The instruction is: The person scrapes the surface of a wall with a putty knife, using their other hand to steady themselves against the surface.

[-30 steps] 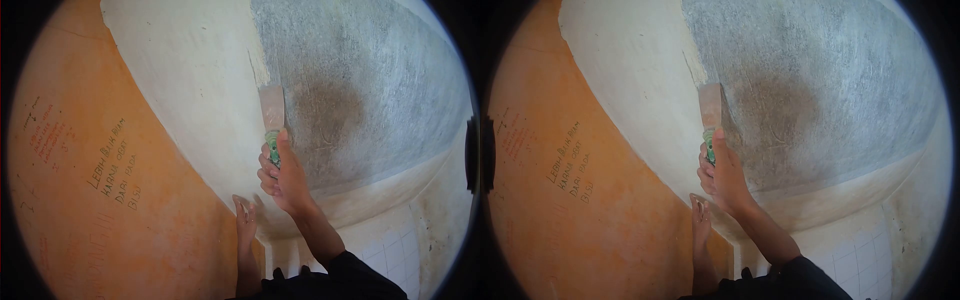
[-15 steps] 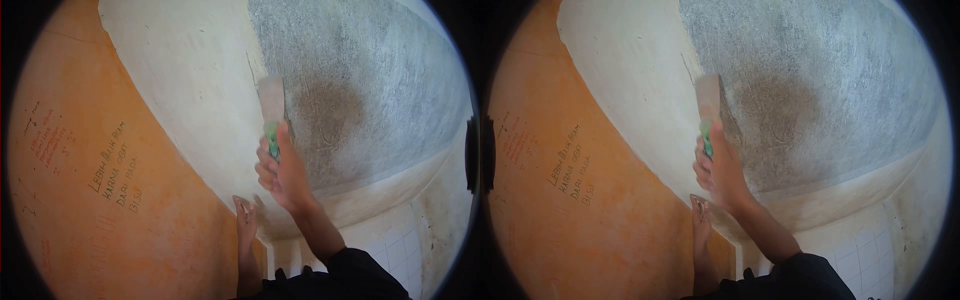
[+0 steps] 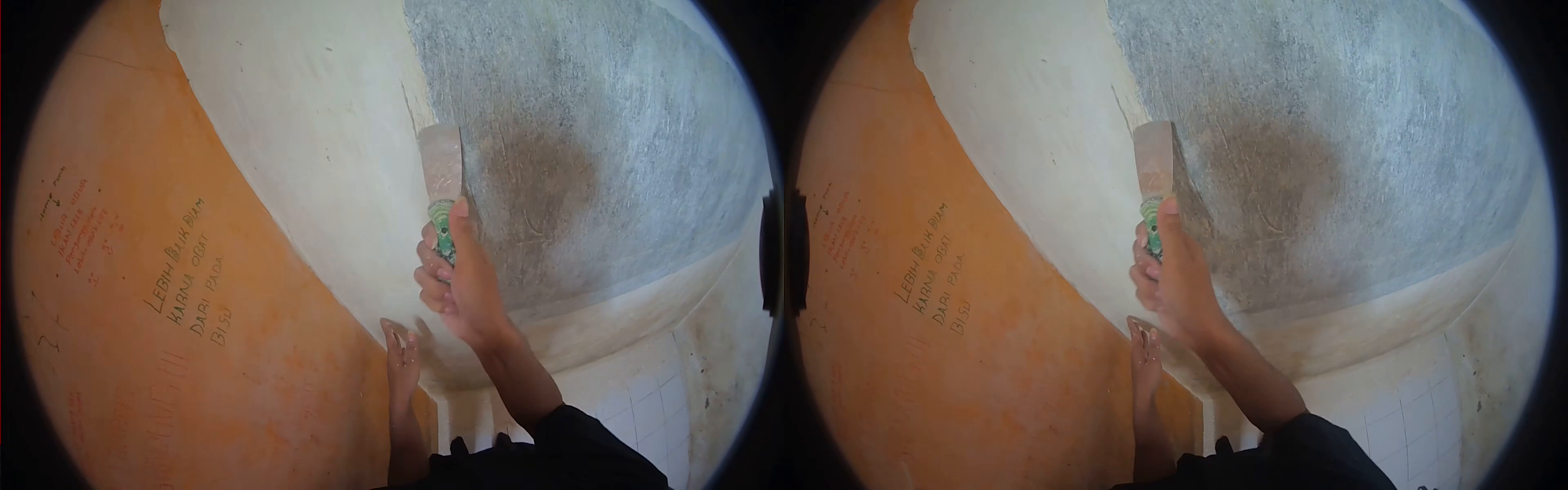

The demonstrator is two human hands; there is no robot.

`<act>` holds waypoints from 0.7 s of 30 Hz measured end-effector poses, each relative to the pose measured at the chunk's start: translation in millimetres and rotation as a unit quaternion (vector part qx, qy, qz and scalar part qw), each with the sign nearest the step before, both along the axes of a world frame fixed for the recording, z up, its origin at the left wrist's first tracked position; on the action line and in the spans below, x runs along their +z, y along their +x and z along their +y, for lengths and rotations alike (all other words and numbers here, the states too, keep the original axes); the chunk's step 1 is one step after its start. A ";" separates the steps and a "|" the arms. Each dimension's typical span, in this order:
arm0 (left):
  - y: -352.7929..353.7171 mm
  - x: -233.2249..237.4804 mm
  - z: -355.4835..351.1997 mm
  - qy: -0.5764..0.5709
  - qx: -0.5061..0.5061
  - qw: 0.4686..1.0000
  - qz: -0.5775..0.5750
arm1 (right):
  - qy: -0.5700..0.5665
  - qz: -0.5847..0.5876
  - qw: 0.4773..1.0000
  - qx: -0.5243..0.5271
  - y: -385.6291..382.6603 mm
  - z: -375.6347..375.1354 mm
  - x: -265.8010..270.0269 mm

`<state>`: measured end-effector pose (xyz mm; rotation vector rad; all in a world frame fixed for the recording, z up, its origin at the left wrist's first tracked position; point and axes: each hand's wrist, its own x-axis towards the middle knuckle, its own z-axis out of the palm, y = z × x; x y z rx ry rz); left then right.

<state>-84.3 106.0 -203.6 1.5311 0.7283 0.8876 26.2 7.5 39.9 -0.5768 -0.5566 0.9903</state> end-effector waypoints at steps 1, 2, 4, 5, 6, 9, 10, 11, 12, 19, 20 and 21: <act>-1.0 -2.1 -0.8 -0.007 0.005 1.000 -0.026 | -0.005 -0.001 1.000 -0.008 1.4 -0.3 -5.2; -1.4 -2.1 0.3 -0.005 0.006 1.000 -0.029 | -0.003 -0.004 1.000 -0.007 1.7 0.6 -5.3; -1.9 -4.1 -1.1 -0.015 0.002 1.000 0.016 | -0.023 -0.010 1.000 -0.010 1.3 0.7 -1.3; -3.0 -5.0 -2.6 -0.016 0.004 1.000 0.018 | -0.024 -0.008 1.000 -0.009 2.2 0.8 4.9; -2.2 -4.7 -2.0 -0.004 0.005 1.000 0.021 | -0.002 -0.031 1.000 -0.004 5.2 2.1 19.2; -1.3 -2.0 -3.3 0.002 0.001 1.000 0.004 | 0.025 -0.052 0.998 -0.008 2.5 -1.3 18.9; -0.5 -1.6 -3.4 -0.006 0.001 1.000 -0.018 | 0.003 -0.036 0.999 -0.018 3.0 -3.6 3.4; -0.8 -2.3 -2.2 -0.005 0.002 1.000 -0.021 | -0.018 -0.019 0.999 -0.026 2.4 -4.8 -7.0; -0.1 -3.2 -0.9 -0.013 0.004 1.000 -0.005 | -0.026 -0.015 0.999 -0.026 -0.2 -5.9 -3.0; 0.1 0.4 -4.2 -0.005 0.010 1.000 -0.007 | -0.020 -0.022 0.999 -0.023 2.9 -4.0 0.1; 4.2 -0.5 0.1 -0.001 0.011 1.000 -0.013 | -0.024 -0.026 0.999 -0.019 3.1 -3.1 1.3; 5.5 -2.8 0.4 0.005 0.006 1.000 -0.007 | -0.032 -0.027 0.999 -0.015 3.1 -3.7 1.3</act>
